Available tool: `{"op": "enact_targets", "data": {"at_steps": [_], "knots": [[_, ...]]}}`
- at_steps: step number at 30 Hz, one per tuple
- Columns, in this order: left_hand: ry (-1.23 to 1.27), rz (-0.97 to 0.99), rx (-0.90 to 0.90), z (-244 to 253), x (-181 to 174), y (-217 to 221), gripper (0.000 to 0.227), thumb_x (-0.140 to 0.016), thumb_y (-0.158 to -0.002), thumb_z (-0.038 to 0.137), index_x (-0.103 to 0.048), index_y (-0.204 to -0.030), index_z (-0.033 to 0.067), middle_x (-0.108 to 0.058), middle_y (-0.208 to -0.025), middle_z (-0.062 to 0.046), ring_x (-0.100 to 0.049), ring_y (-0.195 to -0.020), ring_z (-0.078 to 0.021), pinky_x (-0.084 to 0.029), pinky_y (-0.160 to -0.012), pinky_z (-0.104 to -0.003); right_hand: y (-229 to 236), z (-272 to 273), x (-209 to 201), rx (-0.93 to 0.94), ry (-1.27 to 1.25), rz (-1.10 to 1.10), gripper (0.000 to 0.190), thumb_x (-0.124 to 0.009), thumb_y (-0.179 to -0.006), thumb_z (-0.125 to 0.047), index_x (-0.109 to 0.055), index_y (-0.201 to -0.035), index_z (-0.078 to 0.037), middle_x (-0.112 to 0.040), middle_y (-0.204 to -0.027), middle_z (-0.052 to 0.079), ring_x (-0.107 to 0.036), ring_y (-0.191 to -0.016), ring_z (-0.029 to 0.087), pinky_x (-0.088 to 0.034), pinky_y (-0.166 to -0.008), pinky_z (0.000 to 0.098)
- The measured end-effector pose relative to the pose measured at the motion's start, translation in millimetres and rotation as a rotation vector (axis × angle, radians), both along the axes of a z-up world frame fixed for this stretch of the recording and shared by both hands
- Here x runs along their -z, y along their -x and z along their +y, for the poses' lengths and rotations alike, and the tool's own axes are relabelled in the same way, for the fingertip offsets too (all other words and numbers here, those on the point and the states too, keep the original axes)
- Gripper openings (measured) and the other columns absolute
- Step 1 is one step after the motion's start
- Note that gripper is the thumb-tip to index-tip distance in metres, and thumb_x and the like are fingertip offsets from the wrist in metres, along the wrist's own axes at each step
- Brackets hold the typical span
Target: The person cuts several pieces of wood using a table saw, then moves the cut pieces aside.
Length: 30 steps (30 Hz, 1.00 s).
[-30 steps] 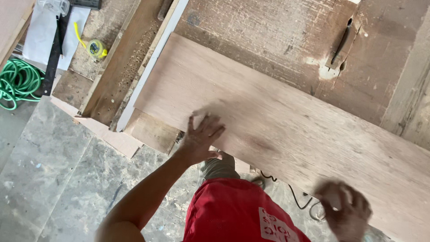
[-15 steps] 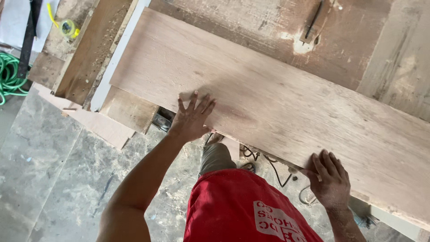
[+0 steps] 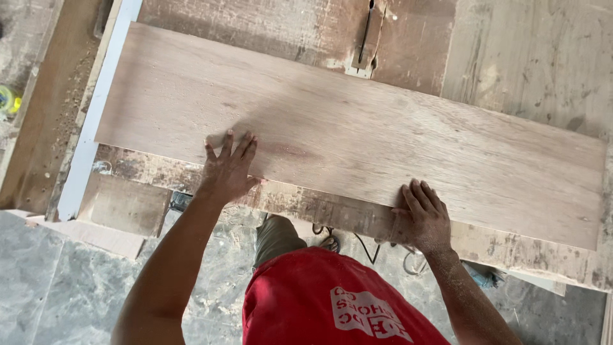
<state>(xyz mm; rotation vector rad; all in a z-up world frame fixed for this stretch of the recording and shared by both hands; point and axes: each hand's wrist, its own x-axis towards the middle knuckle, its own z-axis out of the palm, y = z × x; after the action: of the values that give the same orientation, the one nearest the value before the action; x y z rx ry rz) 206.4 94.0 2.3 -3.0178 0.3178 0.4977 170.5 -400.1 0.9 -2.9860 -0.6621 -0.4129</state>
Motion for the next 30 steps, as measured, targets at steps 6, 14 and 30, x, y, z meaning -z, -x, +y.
{"op": "enact_targets", "data": {"at_steps": [6, 14, 30], "knots": [[0.033, -0.017, -0.024, 0, 0, -38, 0.100, -0.063, -0.086, 0.066, -0.024, -0.166, 0.0207, -0.025, -0.173, 0.000, -0.024, -0.156, -0.0430, -0.027, -0.110, -0.083, -39, -7, 21, 0.039, 0.030, -0.023, 0.062, -0.070, -0.089, -0.055, -0.066, -0.142, -0.024, -0.069, -0.140, 0.008, -0.060, -0.137, 0.028, -0.051, -0.112, 0.0401], [0.040, 0.059, -0.038, -5, -16, -83, 0.097, -0.063, -0.089, 0.062, -0.021, -0.167, 0.0207, -0.021, -0.174, 0.000, -0.020, -0.158, -0.0417, -0.024, -0.112, -0.082, -80, -8, 24, 0.087, 0.072, 0.012, 0.062, -0.067, -0.090, -0.058, -0.064, -0.143, -0.026, -0.068, -0.142, 0.005, -0.058, -0.139, 0.025, -0.051, -0.112, 0.0396], [0.082, 0.039, -0.058, -4, -12, -166, 0.095, -0.063, -0.090, 0.060, -0.023, -0.167, 0.0204, -0.022, -0.174, 0.001, -0.019, -0.159, -0.0398, -0.022, -0.113, -0.082, -165, -4, 19, 0.152, 0.077, 0.170, 0.064, -0.063, -0.095, -0.056, -0.057, -0.151, -0.027, -0.061, -0.150, 0.007, -0.051, -0.146, 0.028, -0.047, -0.117, 0.0439]]}}
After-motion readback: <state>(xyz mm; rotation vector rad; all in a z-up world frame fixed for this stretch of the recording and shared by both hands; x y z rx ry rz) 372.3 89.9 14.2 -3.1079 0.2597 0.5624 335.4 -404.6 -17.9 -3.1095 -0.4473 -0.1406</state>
